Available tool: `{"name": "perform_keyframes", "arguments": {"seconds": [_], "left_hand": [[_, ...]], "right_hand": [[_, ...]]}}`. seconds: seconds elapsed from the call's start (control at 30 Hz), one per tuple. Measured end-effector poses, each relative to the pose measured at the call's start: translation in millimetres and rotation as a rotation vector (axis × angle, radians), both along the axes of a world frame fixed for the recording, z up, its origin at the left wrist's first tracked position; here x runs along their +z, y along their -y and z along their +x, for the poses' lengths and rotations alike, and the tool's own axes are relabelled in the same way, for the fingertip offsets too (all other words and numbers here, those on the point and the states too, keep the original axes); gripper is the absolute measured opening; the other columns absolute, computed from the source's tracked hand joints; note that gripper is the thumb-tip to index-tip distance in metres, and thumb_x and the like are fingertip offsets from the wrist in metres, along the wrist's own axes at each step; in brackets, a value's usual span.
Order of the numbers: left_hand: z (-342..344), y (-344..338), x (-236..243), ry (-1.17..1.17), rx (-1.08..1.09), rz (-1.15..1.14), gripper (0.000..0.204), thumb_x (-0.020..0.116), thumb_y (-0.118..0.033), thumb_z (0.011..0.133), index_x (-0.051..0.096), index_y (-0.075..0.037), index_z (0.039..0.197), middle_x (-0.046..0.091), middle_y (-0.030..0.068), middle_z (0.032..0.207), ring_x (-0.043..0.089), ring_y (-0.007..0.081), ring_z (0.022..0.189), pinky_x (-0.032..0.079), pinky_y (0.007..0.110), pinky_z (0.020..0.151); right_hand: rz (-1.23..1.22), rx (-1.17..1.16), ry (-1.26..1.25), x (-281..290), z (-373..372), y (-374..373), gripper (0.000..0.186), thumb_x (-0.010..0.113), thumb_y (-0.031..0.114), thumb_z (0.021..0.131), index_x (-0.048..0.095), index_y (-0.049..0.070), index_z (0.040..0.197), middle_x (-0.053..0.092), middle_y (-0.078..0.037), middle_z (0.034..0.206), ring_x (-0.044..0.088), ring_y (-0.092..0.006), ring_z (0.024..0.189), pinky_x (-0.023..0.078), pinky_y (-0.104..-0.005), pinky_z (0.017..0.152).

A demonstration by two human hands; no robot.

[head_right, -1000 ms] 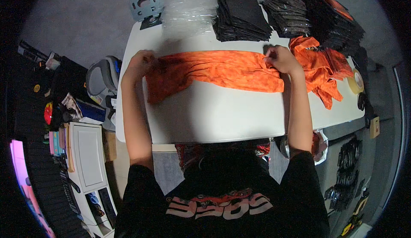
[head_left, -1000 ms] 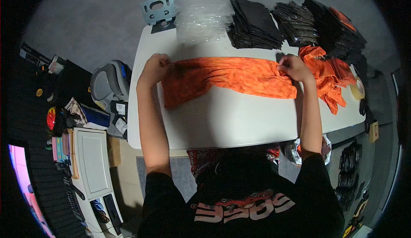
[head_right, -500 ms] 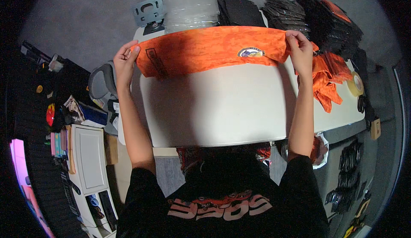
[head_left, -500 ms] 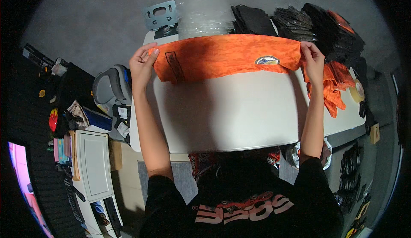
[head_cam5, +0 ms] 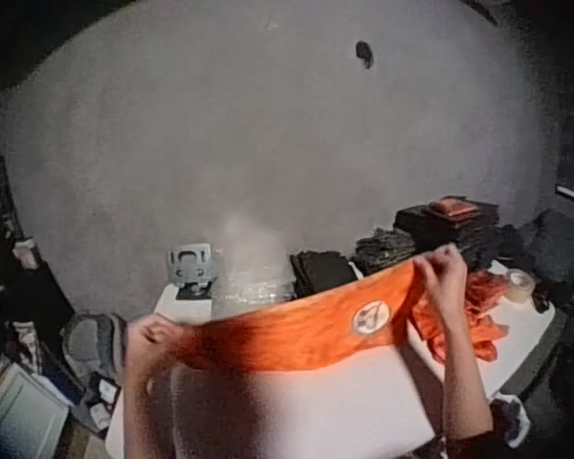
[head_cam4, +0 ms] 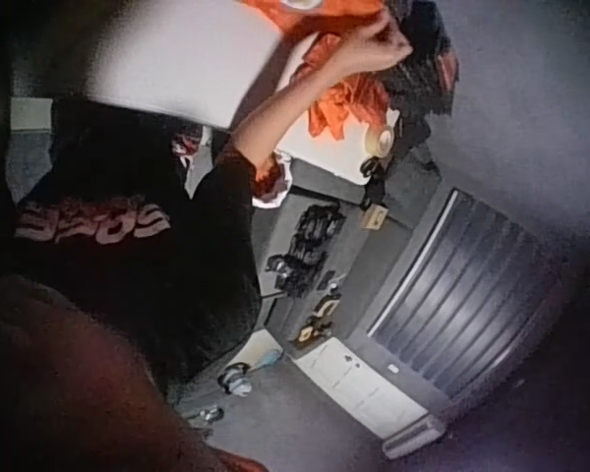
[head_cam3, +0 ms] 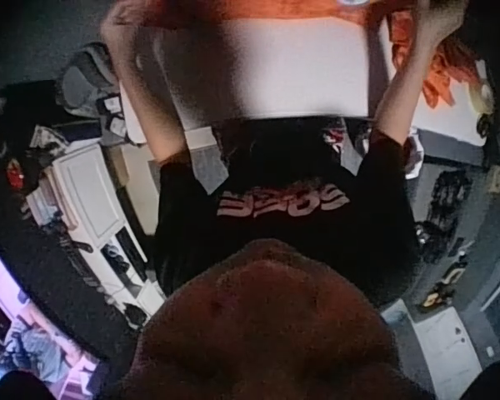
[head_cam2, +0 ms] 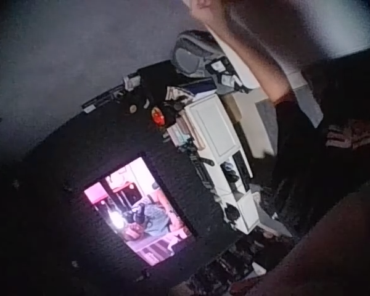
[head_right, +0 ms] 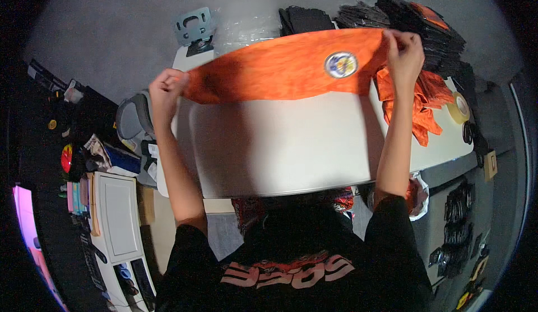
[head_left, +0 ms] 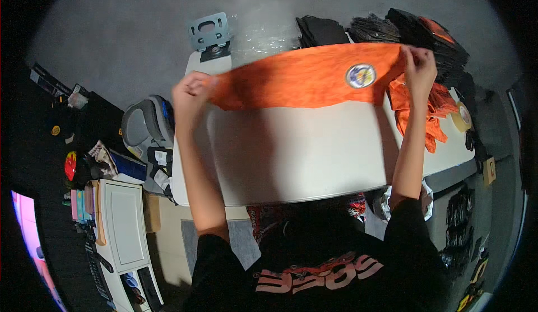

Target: Folding orange patterned neck gaiters and sealing them into clear plastic bags for packaging.

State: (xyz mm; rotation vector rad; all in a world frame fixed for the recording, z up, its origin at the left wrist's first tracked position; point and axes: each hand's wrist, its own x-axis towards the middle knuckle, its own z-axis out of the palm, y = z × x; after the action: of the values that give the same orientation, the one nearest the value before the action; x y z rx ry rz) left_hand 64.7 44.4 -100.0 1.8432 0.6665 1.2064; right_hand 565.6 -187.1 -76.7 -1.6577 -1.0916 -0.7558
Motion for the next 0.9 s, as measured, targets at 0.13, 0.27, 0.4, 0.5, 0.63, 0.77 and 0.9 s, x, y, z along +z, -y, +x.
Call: {"name": "perform_keyframes", "arguments": {"seconds": [0.13,0.27,0.4,0.5,0.63,0.77,0.9], "left_hand": [[76.2,87.6,-11.5,0.132,-0.724,-0.435,0.008,0.071,-0.007,0.095,0.068,-0.004,0.102,0.072,0.0097,0.09,0.071,0.0161,0.081,0.059,0.033,0.072],[151.8,211.4,-15.7,-0.088,-0.92,-0.196,0.016,0.078,-0.012,0.094,0.067,-0.002,0.09,0.075,0.006,0.083,0.069,0.0075,0.076,0.056,0.026,0.07],[174.5,256.1,-36.1,-0.336,-0.699,0.003,0.02,0.074,-0.023,0.095,0.072,-0.003,0.097,0.077,0.0158,0.09,0.076,0.0281,0.082,0.06,0.041,0.08],[166.7,269.3,-50.3,-0.491,-0.55,0.145,0.023,0.072,-0.025,0.095,0.075,-0.004,0.103,0.077,0.0173,0.093,0.076,0.031,0.084,0.06,0.043,0.081],[122.8,262.9,-16.9,-0.622,-0.545,0.164,0.027,0.073,-0.029,0.095,0.078,-0.006,0.108,0.078,0.0168,0.093,0.077,0.0319,0.086,0.06,0.043,0.082],[45.6,231.8,-34.6,-0.605,-0.273,-0.015,0.022,0.074,-0.028,0.094,0.079,-0.007,0.099,0.077,0.0156,0.09,0.076,0.0305,0.08,0.059,0.042,0.073],[-34.5,181.5,-63.8,-0.501,0.362,0.19,0.014,0.075,-0.017,0.091,0.076,-0.005,0.098,0.076,0.0143,0.091,0.075,0.0305,0.08,0.058,0.041,0.072]], "right_hand": [[0.138,-0.311,0.16,82.8,22.7,-7.7,0.03,0.078,0.04,0.091,0.081,0.012,0.101,0.072,-0.014,0.097,0.071,-0.0345,0.094,0.055,-0.0422,0.083],[0.247,-0.113,0.46,145.7,19.4,-59.7,0.029,0.076,0.035,0.092,0.08,0.008,0.1,0.071,-0.016,0.1,0.07,-0.0353,0.097,0.055,-0.0429,0.085],[0.051,0.4,0.369,122.7,-117.0,-146.3,0.028,0.077,0.029,0.09,0.078,0.002,0.097,0.069,-0.017,0.098,0.067,-0.035,0.096,0.054,-0.0432,0.086],[-0.197,0.908,0.135,64.6,-228.1,-157.2,0.008,0.07,0.01,0.083,0.071,0.002,0.083,0.068,-0.014,0.091,0.066,-0.0324,0.092,0.054,-0.0419,0.082],[-0.662,1.153,0.189,-25.8,-300.3,-121.4,0.014,0.071,0.012,0.089,0.073,0.007,0.102,0.066,-0.014,0.126,0.067,-0.0323,0.11,0.055,-0.0441,0.09],[-0.643,1.212,-0.169,-77.3,-286.9,-53.1,0.022,0.072,0.014,0.09,0.073,0.006,0.11,0.067,-0.013,0.123,0.066,-0.0332,0.114,0.055,-0.0454,0.094],[-0.797,0.762,-0.055,-54.3,-219.1,40.3,0.012,0.071,0.014,0.09,0.075,0.003,0.093,0.071,-0.015,0.102,0.07,-0.0369,0.097,0.058,-0.0463,0.085]]}}
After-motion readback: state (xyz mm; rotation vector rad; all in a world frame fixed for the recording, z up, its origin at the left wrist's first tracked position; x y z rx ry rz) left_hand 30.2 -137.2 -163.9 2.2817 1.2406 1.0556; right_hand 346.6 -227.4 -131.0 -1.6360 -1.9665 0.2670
